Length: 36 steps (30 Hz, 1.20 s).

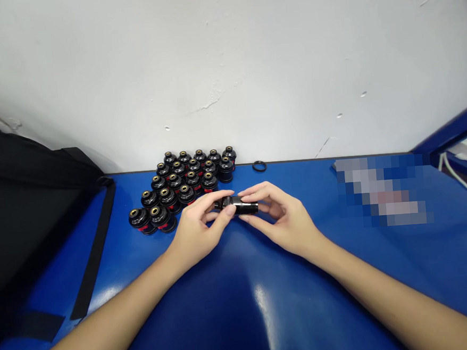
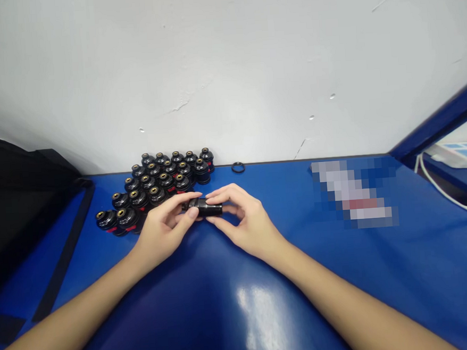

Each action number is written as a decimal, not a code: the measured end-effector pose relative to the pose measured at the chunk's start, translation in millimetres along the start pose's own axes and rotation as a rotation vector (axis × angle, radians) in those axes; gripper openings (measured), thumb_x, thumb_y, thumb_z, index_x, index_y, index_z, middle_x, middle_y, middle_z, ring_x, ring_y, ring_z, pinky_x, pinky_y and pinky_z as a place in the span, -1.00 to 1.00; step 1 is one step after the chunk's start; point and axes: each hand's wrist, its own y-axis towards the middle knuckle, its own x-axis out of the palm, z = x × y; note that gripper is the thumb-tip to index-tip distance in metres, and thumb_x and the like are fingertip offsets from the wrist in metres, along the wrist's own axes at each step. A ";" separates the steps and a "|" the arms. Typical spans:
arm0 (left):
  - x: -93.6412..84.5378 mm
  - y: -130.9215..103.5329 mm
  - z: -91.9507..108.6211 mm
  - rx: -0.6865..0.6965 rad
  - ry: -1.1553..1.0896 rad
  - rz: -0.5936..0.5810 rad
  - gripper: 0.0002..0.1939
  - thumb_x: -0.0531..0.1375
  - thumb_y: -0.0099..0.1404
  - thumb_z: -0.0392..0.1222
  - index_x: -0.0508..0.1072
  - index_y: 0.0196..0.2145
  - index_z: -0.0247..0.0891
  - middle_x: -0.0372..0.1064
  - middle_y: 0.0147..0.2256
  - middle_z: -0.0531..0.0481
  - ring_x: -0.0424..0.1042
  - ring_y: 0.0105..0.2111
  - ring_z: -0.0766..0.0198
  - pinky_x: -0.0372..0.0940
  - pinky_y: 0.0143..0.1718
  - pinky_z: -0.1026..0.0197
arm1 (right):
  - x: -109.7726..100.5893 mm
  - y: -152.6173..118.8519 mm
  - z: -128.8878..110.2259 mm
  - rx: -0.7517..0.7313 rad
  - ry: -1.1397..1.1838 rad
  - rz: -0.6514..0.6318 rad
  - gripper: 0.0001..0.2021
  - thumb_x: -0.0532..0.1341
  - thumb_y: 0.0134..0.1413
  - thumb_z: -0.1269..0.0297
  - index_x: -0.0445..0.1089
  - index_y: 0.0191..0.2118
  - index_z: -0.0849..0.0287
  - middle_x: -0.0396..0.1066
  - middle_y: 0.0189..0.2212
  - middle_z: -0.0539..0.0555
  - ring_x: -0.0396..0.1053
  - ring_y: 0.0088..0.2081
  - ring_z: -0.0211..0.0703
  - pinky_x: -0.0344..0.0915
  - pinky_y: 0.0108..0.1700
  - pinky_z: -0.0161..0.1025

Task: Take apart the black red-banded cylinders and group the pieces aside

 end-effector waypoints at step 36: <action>-1.2 1.2 -4.1 0.104 0.252 0.076 -0.67 0.38 0.37 -0.14 0.53 0.06 -0.18 0.56 0.03 -0.14 0.59 0.01 0.10 0.56 0.05 0.04 | -19.4 2.6 -8.7 -0.057 -0.804 -0.155 -0.52 0.20 0.39 0.36 0.25 0.36 0.08 0.39 0.27 0.30 0.39 0.27 0.20 0.39 0.30 0.30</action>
